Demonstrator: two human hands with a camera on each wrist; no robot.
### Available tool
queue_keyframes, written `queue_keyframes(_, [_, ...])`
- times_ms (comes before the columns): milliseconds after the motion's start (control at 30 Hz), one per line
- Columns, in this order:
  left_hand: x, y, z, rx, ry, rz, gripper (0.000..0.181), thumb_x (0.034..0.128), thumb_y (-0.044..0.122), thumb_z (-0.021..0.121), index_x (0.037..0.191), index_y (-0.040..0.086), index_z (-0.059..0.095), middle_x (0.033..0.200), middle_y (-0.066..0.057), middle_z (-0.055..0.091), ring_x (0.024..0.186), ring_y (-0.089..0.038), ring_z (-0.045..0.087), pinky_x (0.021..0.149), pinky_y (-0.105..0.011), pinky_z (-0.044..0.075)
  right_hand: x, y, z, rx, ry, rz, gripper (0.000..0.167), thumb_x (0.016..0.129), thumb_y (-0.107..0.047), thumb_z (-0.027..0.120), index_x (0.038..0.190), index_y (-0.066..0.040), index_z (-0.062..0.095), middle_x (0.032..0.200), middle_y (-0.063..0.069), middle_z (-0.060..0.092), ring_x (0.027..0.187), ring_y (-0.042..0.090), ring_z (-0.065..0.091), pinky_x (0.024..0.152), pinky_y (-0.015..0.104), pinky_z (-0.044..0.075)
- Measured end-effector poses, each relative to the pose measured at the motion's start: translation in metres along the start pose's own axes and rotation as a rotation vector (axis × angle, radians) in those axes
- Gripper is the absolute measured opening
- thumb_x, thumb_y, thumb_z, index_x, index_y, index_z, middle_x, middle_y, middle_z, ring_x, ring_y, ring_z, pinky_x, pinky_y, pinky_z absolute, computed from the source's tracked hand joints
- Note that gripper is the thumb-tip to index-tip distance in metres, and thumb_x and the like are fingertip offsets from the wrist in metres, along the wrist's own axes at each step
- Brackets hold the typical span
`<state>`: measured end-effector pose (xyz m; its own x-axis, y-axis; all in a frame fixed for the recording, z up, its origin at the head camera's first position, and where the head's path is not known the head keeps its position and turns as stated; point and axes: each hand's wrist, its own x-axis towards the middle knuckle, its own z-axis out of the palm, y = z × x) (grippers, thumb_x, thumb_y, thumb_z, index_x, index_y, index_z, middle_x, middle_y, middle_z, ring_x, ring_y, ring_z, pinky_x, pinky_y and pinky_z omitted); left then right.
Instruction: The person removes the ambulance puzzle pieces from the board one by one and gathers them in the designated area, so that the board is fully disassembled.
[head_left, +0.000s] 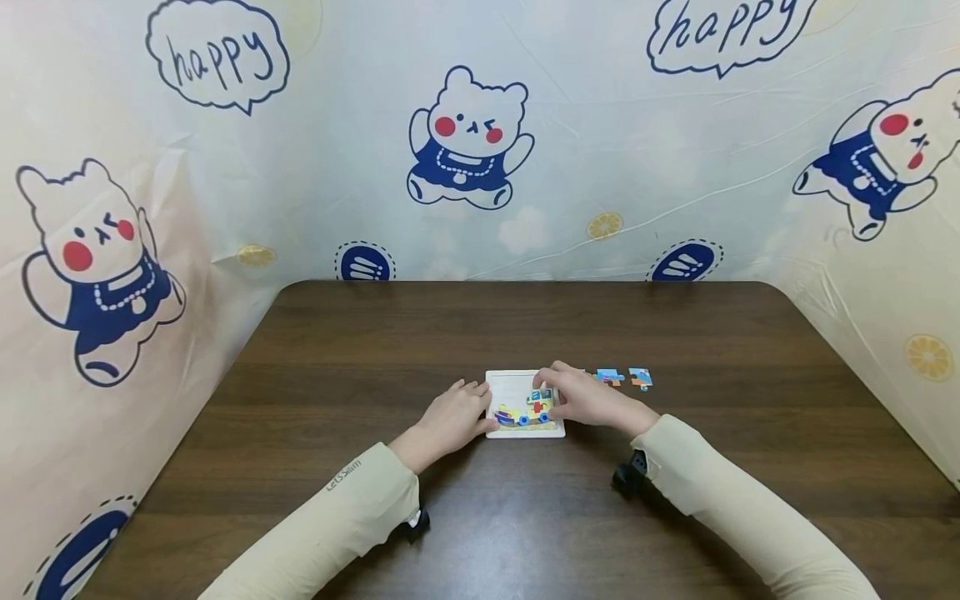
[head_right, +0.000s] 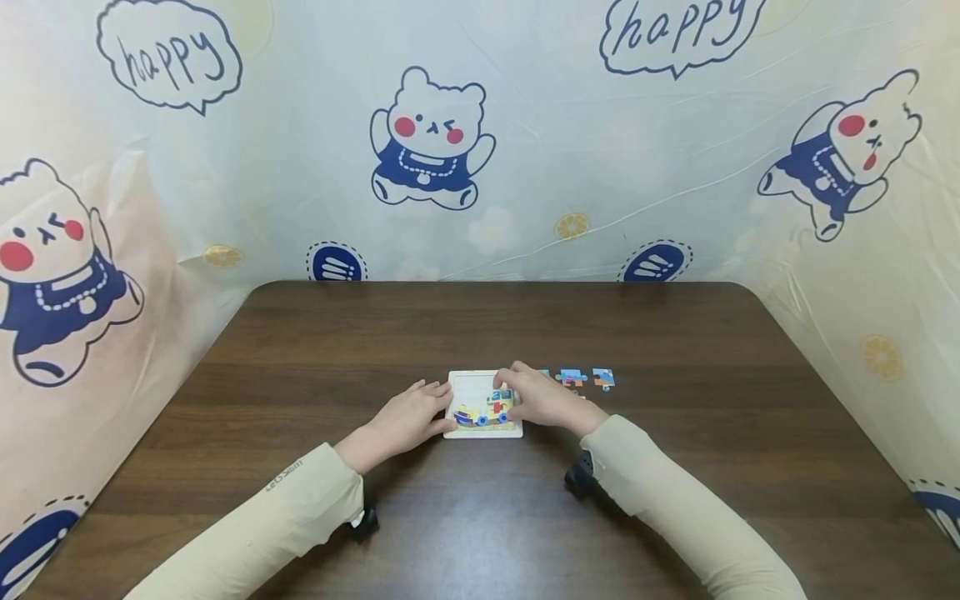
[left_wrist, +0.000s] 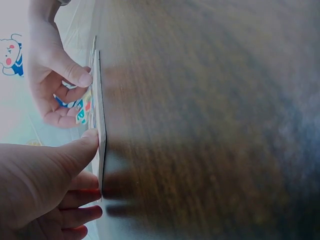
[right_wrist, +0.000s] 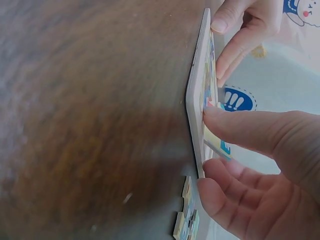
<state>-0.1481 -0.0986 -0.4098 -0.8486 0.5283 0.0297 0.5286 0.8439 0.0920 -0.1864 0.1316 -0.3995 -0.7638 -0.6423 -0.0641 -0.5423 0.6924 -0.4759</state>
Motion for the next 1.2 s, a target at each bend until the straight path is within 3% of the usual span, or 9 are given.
queue_keyframes(567, [-0.0001, 0.0008, -0.0004, 0.009, -0.005, 0.0, 0.049, 0.0888, 0.035, 0.063, 0.119, -0.004, 0.06, 0.131, -0.017, 0.057, 0.124, -0.031, 0.053, 0.109, -0.043, 0.036, 0.0008, -0.0023, 0.001, -0.032, 0.006, 0.003, 0.03, 0.085, -0.006, 0.067, 0.113, -0.011, 0.057, 0.093, 0.007, 0.054, 0.067, 0.013, 0.046, 0.057, 0.022, 0.04])
queue_keyframes(933, [-0.0006, 0.0009, -0.0005, 0.011, 0.008, 0.012, 0.047, 0.0885, 0.034, 0.064, 0.116, -0.004, 0.061, 0.13, -0.018, 0.058, 0.122, -0.032, 0.054, 0.109, -0.044, 0.037, 0.0016, -0.0006, 0.0006, -0.065, 0.009, 0.02, 0.037, 0.082, -0.009, 0.07, 0.118, -0.007, 0.063, 0.095, 0.006, 0.058, 0.065, 0.011, 0.044, 0.055, 0.021, 0.036])
queue_keyframes(1200, [-0.0003, 0.0, 0.0007, 0.021, 0.025, 0.023, 0.047, 0.0882, 0.034, 0.064, 0.115, -0.004, 0.062, 0.128, -0.019, 0.059, 0.121, -0.033, 0.055, 0.108, -0.044, 0.038, 0.0007, 0.0011, -0.0002, -0.065, 0.052, 0.018, 0.033, 0.083, -0.012, 0.071, 0.114, -0.003, 0.064, 0.105, 0.01, 0.064, 0.077, 0.014, 0.053, 0.069, 0.027, 0.049])
